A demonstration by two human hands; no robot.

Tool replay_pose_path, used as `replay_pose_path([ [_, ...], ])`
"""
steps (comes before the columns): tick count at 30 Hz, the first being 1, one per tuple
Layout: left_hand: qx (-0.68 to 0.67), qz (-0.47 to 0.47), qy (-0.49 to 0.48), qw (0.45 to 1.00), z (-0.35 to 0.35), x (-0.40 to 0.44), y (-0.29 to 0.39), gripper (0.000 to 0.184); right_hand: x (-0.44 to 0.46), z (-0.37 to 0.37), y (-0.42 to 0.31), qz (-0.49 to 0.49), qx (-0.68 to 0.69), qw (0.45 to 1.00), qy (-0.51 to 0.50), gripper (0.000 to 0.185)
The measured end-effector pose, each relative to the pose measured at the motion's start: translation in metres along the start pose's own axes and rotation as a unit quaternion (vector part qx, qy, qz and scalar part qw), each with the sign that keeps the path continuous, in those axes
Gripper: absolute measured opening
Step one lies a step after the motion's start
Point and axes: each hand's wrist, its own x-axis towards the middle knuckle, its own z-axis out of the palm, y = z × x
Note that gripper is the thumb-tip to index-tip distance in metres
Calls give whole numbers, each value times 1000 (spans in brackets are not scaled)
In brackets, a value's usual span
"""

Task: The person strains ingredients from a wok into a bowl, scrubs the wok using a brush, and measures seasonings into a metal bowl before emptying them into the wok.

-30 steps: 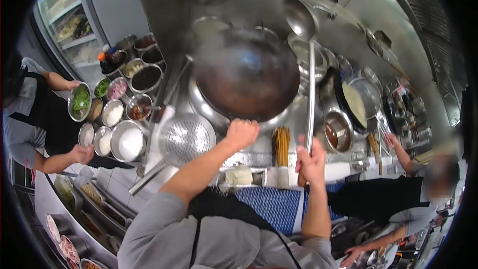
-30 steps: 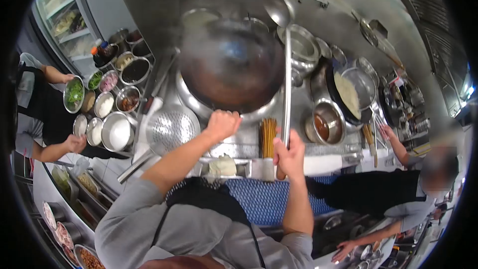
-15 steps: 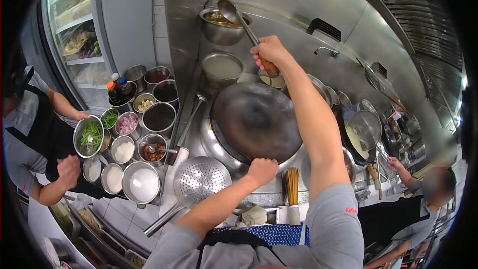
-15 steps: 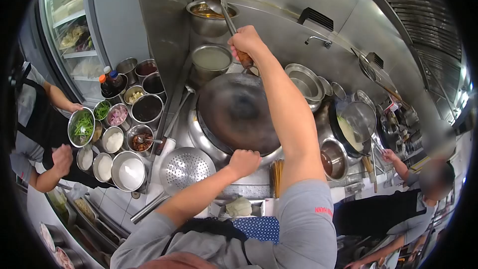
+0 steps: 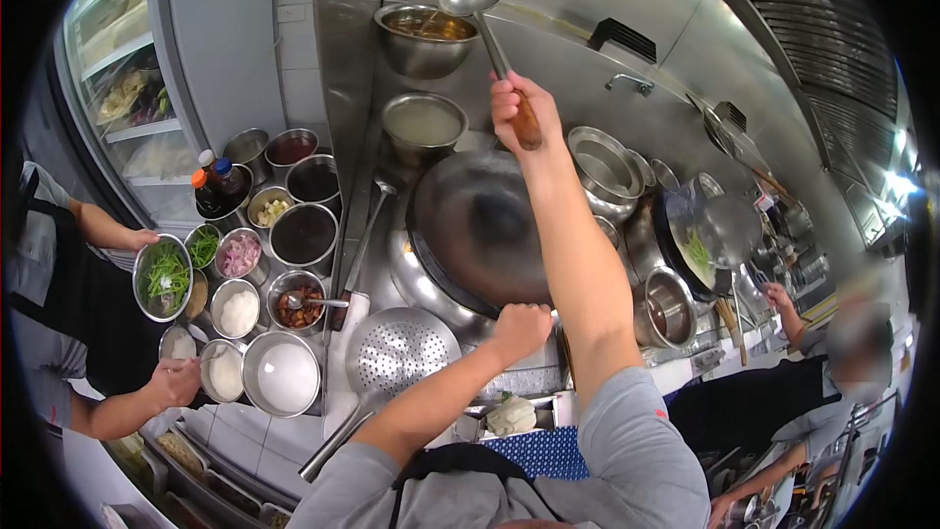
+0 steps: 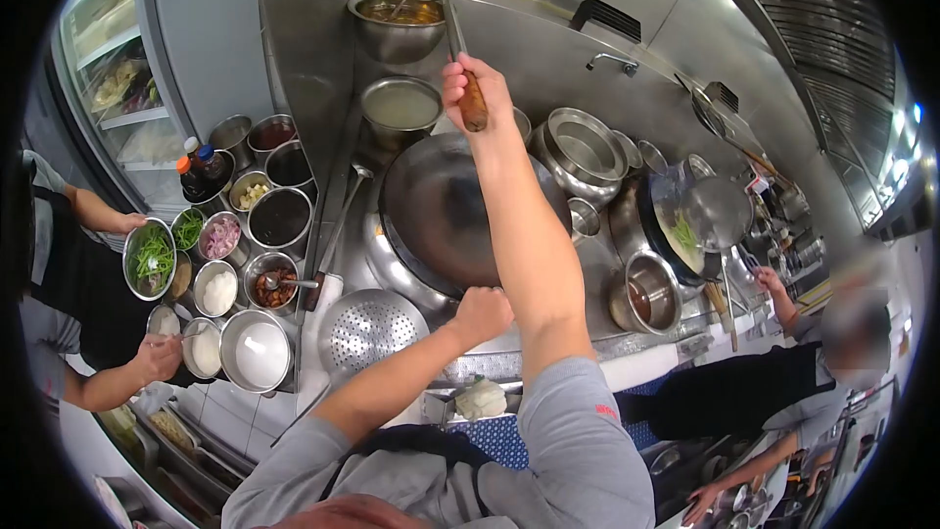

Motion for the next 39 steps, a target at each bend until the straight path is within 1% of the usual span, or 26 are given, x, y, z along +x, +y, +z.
replay_pose_path([
  [1,21,-15,-10,1000,2,1,2,27,-16,-7,-2,9,32,999,-37,23],
  [4,39,-31,-3,999,9,4,3,27,-79,-26,-8,31,36,998,-49,15],
  [6,27,-61,1,998,16,5,2,31,-129,-37,-8,26,-76,997,6,14],
  [7,23,-59,3,998,18,4,2,31,-153,-37,-8,12,-219,973,74,20],
  [8,19,-58,4,998,20,3,2,32,-177,-37,-7,3,-356,924,140,27],
  [9,20,-82,-23,996,10,4,7,31,-199,-34,-7,14,-456,873,173,38],
  [10,25,-102,-48,993,-4,7,14,31,-219,-32,-5,21,-489,852,188,40],
  [12,20,-74,24,997,-8,3,19,31,-251,-34,-3,30,-552,805,215,46],
  [13,26,-73,35,996,-15,2,24,29,-263,-41,-8,30,-532,823,194,48],
  [15,40,-71,48,995,-16,0,26,26,-292,-66,-8,18,-374,914,154,50],
  [17,55,-80,57,994,-7,0,23,25,-311,-116,10,12,-190,972,141,54],
  [18,61,-86,60,993,0,-3,23,24,-317,-132,37,-2,-357,908,219,55],
  [20,39,-73,70,994,16,-6,16,25,-339,-167,83,-54,-580,776,243,59],
  [23,-6,-65,101,993,16,-9,16,26,-393,-183,87,-74,-457,859,218,63],
  [24,-26,-67,108,992,15,-16,19,26,-415,-186,88,-79,-465,851,231,64],
  [25,-37,-34,170,984,11,-22,27,30,-438,-186,88,-85,-473,842,245,65],
  [28,-55,-3,252,966,-6,-53,80,30,-503,-192,97,-111,-504,803,300,64],
  [29,-168,-6,165,972,2,-74,97,30,-522,-196,101,-121,-513,786,322,63],
  [30,-278,-12,71,958,14,-98,113,30,-539,-201,106,-121,-533,766,338,63],
  [31,-374,-39,-122,918,30,-117,125,33,-557,-208,114,-116,-552,745,356,63],
  [32,-451,-66,-310,835,50,-134,133,36,-572,-217,120,-110,-571,723,373,63],
  [34,-460,-85,-411,782,106,-165,148,47,-593,-240,132,-91,-663,638,382,62],
  [36,-369,-89,-378,844,169,-194,141,57,-600,-260,138,-71,-744,538,390,62],
  [37,-325,-75,-366,869,210,-207,139,62,-602,-276,144,-74,-776,500,377,68],
  [38,-218,-51,-366,903,256,-221,125,76,-603,-292,154,-36,-791,471,389,72],
  [39,-204,-72,-381,899,254,-207,131,82,-601,-302,159,29,-785,467,405,76],
])
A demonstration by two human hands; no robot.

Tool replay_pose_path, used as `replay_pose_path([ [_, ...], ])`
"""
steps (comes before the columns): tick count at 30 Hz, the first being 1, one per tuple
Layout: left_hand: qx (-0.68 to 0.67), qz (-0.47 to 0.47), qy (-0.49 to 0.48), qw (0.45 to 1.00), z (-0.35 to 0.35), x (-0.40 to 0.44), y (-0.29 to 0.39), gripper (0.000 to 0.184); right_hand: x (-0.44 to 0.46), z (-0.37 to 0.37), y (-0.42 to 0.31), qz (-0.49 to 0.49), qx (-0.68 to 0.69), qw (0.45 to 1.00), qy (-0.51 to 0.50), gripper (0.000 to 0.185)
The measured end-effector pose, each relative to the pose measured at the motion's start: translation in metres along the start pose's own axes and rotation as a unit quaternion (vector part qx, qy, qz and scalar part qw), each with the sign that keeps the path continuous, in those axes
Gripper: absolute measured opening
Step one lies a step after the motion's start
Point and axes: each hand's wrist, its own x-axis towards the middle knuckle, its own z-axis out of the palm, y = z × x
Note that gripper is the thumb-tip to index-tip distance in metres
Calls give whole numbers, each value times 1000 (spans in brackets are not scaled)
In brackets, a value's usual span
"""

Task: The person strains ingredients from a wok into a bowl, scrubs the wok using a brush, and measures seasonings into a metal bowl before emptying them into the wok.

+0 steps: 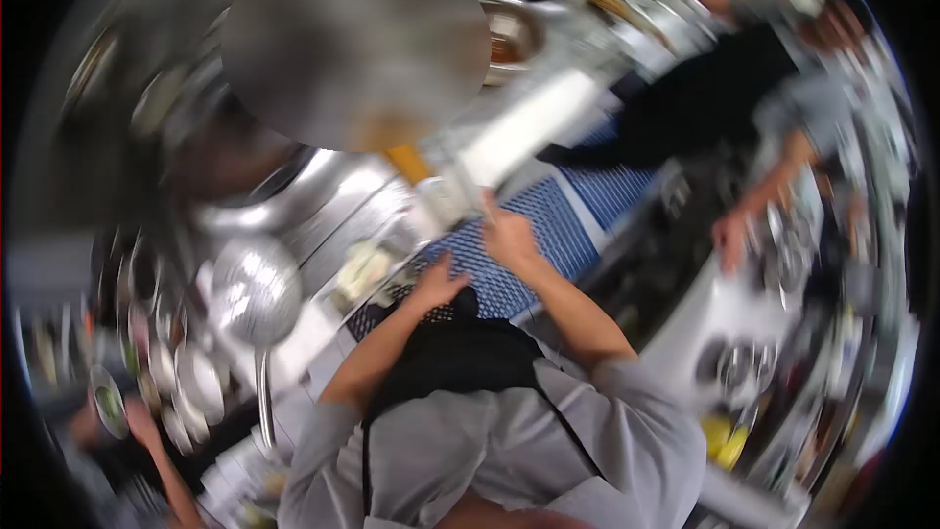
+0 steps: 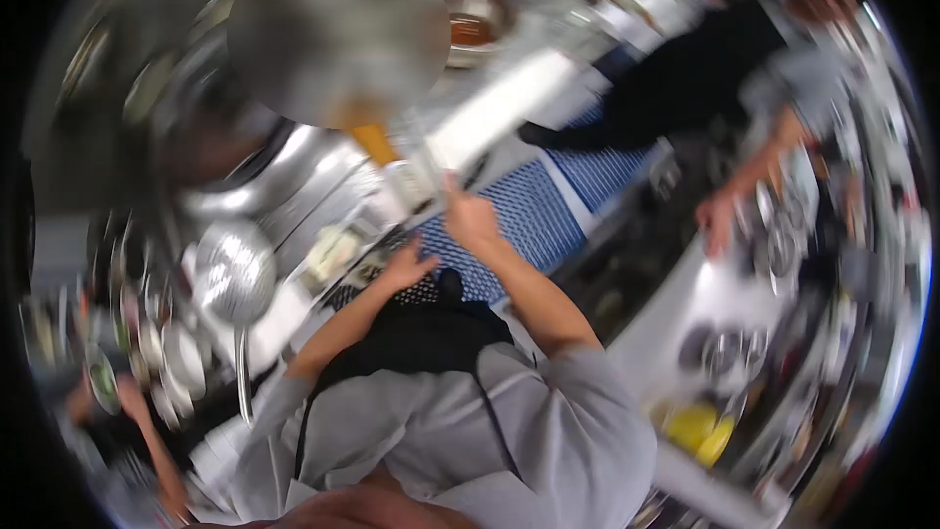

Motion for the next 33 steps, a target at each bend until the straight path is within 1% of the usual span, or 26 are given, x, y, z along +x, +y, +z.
replay_pose_path([
  [1,6,-27,-10,1000,-8,9,10,88,3,3,-3,39,-11,998,-42,76],
  [2,86,-9,47,995,11,26,-15,87,3,19,4,31,-12,999,-24,73],
  [3,79,-2,54,995,13,38,-23,89,3,18,2,55,23,998,-34,68],
  [4,44,7,49,998,9,48,-24,92,3,15,-2,66,7,997,-48,65],
  [5,3,17,41,999,7,60,-26,95,6,12,-1,76,44,994,-70,62],
  [7,-43,5,21,999,7,74,-34,101,-19,-15,1,74,127,989,3,50],
  [8,-13,-45,-18,999,17,88,-55,106,-34,-28,12,121,149,979,64,45],
  [10,22,-69,-18,997,17,91,-39,106,-75,-58,38,195,184,947,176,37],
  [11,63,-43,1,997,27,102,-73,105,-100,-61,66,218,172,920,275,31],
  [12,28,-33,0,999,32,107,-81,106,-129,-67,101,236,157,886,368,25],
  [13,38,-39,12,998,38,112,-93,106,-159,-85,127,282,126,822,479,20],
  [14,49,-47,0,998,38,114,-88,108,-194,-105,152,348,68,764,540,18],
  [15,60,-57,-12,997,37,115,-83,111,-224,-135,163,486,228,621,571,16],
  [16,120,-37,26,992,45,116,-82,98,-263,-150,193,527,228,519,633,17],
  [17,181,-16,65,981,51,114,-86,87,-300,-163,214,522,245,407,708,21],
  [18,240,5,105,965,58,113,-91,77,-352,-166,255,535,232,333,741,26],
  [19,136,17,57,989,62,122,-109,62,-371,-193,249,562,244,257,747,34],
  [20,30,28,11,999,62,139,-134,52,-387,-209,252,580,253,188,751,39],
  [21,-37,25,-20,999,70,149,-138,48,-403,-226,260,594,261,120,752,44],
  [23,-168,7,-80,983,86,171,-146,50,-467,-214,312,594,269,160,741,42],
  [25,49,10,-160,986,81,178,-134,43,-476,-230,321,624,215,189,727,33],
  [26,158,14,-200,967,75,182,-126,41,-476,-238,319,637,187,199,721,29],
  [27,266,17,-238,934,68,185,-120,38,-468,-250,313,618,181,181,743,27],
  [29,333,9,-252,909,59,185,-109,36,-457,-269,301,578,169,141,786,22],
  [31,331,-1,-230,915,51,174,-96,40,-464,-268,301,568,155,226,776,20],
  [33,291,0,-169,942,45,149,-79,48,-458,-271,300,560,125,312,757,18],
])
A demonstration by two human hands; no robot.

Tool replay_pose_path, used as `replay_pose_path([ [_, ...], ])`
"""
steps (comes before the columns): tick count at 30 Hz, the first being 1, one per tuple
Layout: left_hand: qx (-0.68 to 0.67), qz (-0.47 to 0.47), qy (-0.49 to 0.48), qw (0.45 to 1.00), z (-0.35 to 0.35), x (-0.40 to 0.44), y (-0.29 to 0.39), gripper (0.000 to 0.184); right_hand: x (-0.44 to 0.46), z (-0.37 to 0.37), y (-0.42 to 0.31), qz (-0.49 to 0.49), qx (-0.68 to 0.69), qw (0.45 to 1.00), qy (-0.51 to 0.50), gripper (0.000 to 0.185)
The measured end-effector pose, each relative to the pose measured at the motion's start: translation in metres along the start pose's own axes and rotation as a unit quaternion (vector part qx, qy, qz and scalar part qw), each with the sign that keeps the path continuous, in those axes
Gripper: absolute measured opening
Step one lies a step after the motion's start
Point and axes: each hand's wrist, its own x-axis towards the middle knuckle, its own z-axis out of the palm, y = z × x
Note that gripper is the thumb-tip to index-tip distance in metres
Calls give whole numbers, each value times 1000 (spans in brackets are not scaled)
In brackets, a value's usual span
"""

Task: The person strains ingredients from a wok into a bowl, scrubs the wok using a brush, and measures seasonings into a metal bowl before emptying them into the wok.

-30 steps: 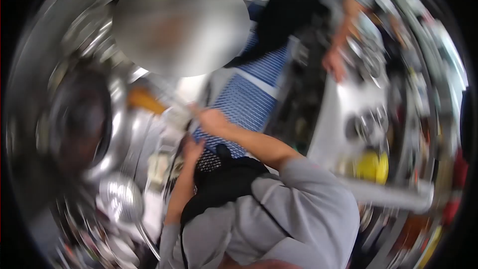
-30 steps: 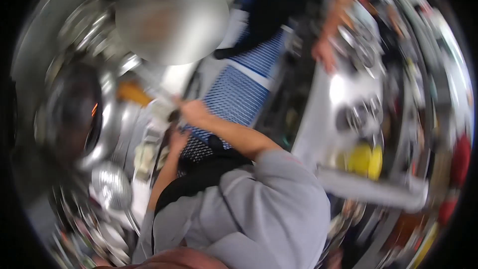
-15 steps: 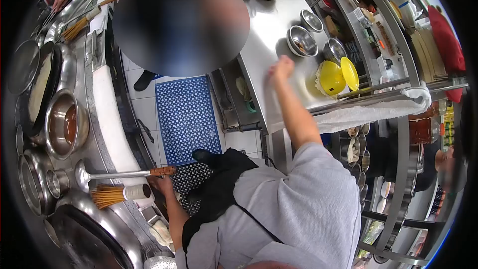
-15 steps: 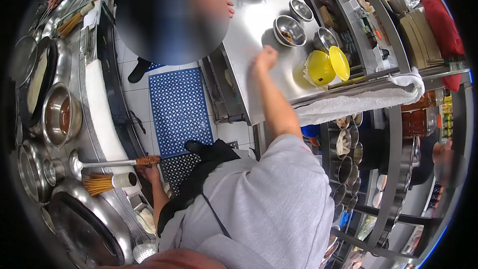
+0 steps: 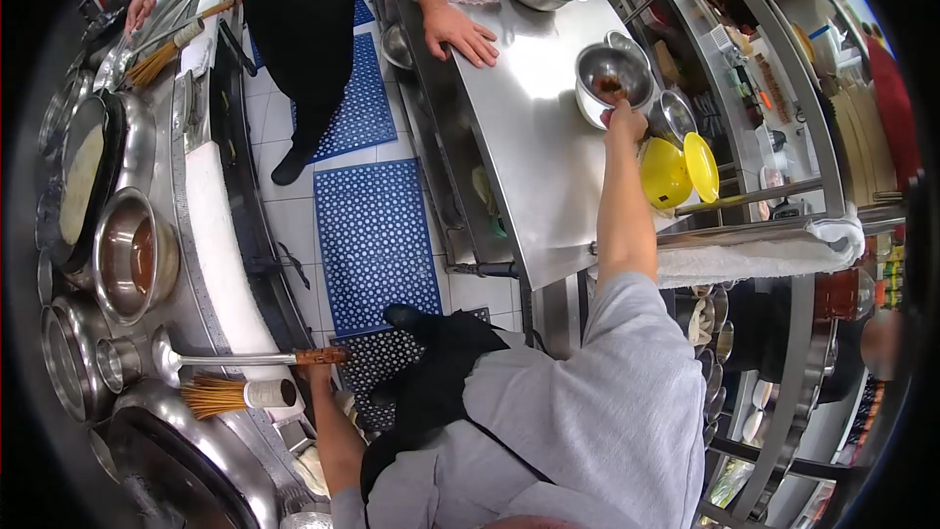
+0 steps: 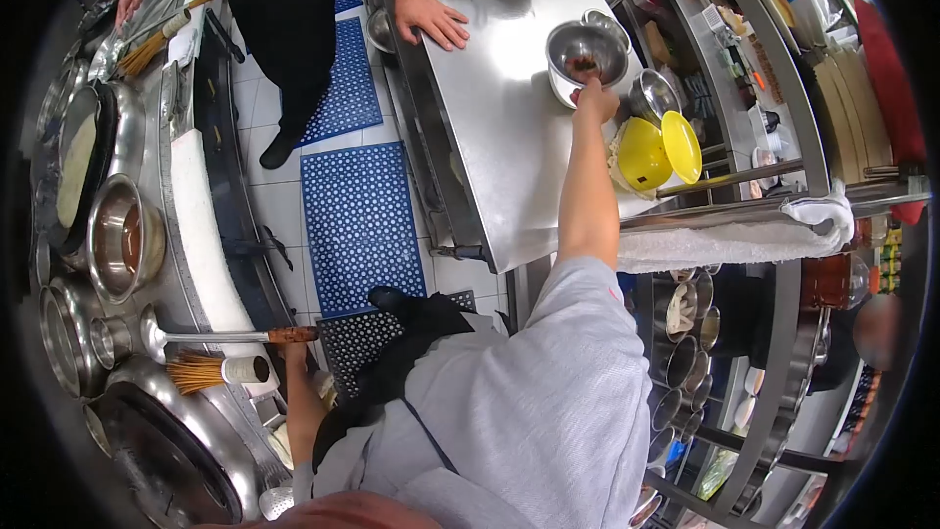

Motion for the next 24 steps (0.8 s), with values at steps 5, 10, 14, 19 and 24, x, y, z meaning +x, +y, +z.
replay_pose_path([
  [5,-119,-10,89,989,3,-99,38,76,-65,23,-10,-130,54,970,-196,11],
  [10,-400,-18,-51,915,57,-163,11,64,-187,77,-29,-105,144,864,-470,7],
  [14,-485,-67,-87,867,-32,-233,75,40,-302,107,-47,-115,139,720,-670,8],
  [19,-551,95,116,821,-108,-302,91,30,-454,58,-97,-143,109,518,-836,32],
  [24,-698,91,307,640,-132,-401,65,41,-585,-5,-60,-77,56,263,-960,28],
])
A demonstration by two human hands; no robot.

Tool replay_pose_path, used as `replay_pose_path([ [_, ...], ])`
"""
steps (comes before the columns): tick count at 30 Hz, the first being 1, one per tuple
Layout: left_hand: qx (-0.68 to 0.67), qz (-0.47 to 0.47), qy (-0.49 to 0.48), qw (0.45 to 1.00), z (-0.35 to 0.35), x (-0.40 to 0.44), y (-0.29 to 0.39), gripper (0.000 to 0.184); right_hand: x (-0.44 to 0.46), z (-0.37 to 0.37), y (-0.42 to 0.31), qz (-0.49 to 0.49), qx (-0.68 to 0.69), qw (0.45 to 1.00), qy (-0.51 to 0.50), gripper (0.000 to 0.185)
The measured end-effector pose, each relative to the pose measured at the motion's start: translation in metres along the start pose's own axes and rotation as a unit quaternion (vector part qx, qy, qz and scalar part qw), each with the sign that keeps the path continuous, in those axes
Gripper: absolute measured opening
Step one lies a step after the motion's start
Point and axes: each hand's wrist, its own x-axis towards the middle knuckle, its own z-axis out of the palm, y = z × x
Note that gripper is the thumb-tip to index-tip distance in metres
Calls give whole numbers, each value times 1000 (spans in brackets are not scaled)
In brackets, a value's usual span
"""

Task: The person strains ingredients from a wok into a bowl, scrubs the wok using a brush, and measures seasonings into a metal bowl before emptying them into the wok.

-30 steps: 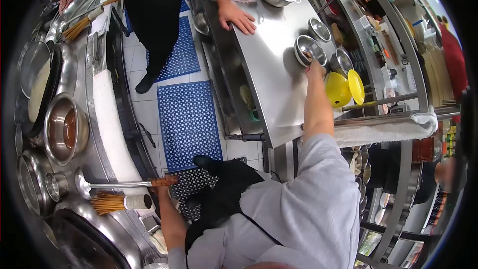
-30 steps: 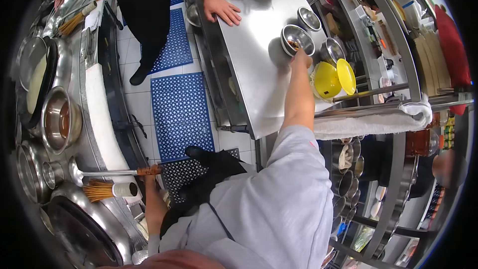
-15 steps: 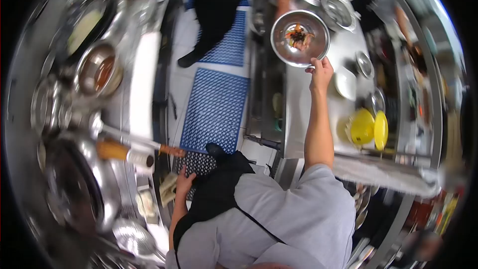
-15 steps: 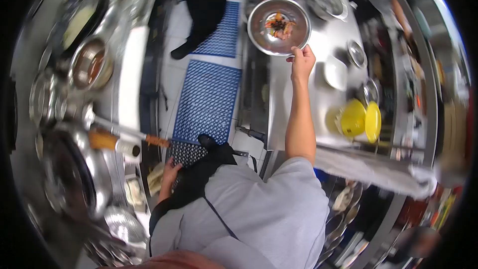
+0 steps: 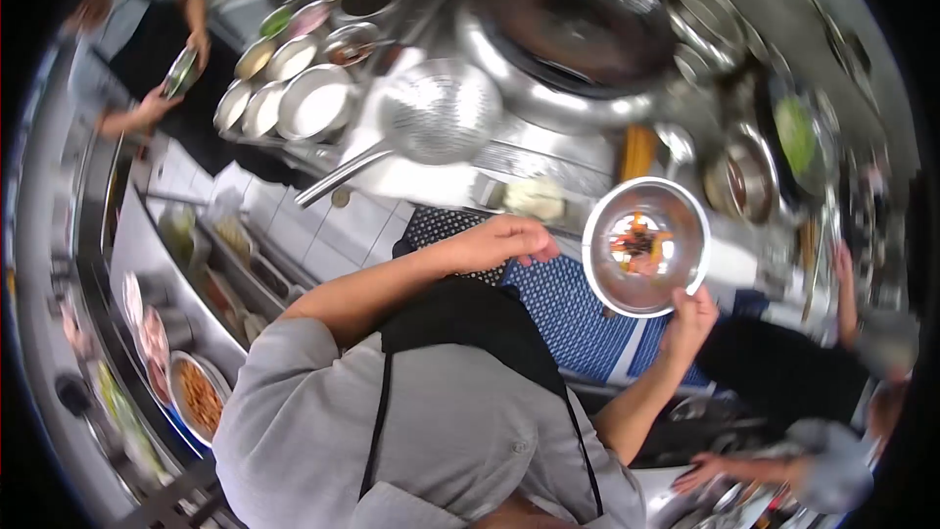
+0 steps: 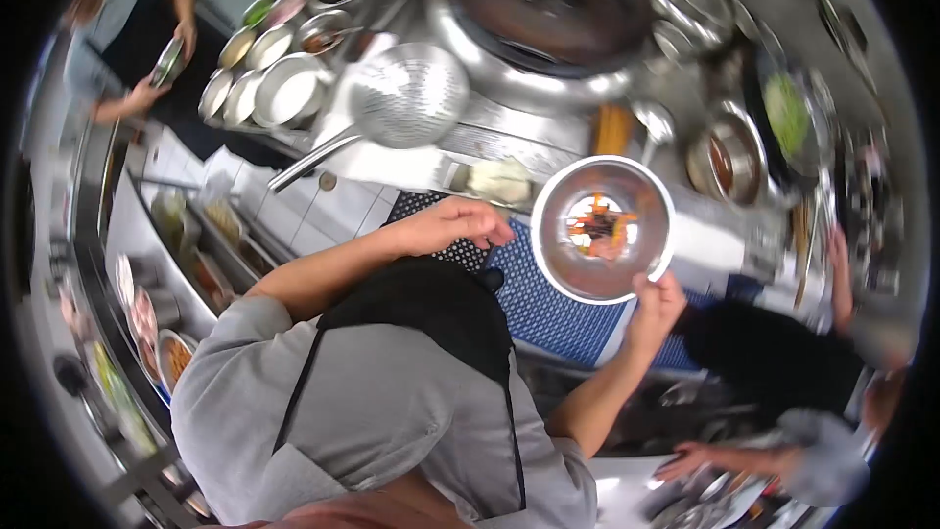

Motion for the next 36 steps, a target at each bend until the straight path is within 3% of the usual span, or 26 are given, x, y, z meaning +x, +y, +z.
replay_pose_path([
  [2,-86,11,102,991,-23,-30,21,42,20,75,4,38,16,996,-79,23],
  [8,-98,47,333,937,-114,-146,51,28,51,290,-3,46,-40,953,-296,10],
  [10,-110,85,398,907,-143,-179,51,22,62,346,-3,-13,-58,923,-380,21],
  [11,-115,103,431,889,-158,-195,48,20,66,372,2,63,18,922,-380,30],
  [12,-121,118,463,870,-172,-212,45,18,71,403,-3,80,5,924,-374,35],
  [14,-108,129,525,834,-204,-239,41,15,102,456,25,-117,-205,914,-331,28],
  [15,-125,138,542,820,-211,-248,53,16,109,486,26,-270,-225,896,-270,21],
  [17,-141,156,574,792,-234,-266,55,15,137,530,49,-455,-328,807,-182,20],
  [19,-155,174,601,765,-253,-277,53,13,159,567,68,-450,-380,789,-176,21],
  [22,-175,187,634,730,-269,-287,48,10,182,602,72,-263,-466,796,-284,19],
  [25,-186,193,671,692,-266,-284,43,10,190,618,57,-253,-525,727,-362,17],
  [32,-211,181,710,647,-270,-270,45,10,193,627,50,-457,-514,656,-312,10],
  [36,-205,191,715,640,-276,-259,49,10,190,616,56,-455,-531,656,-284,12],
])
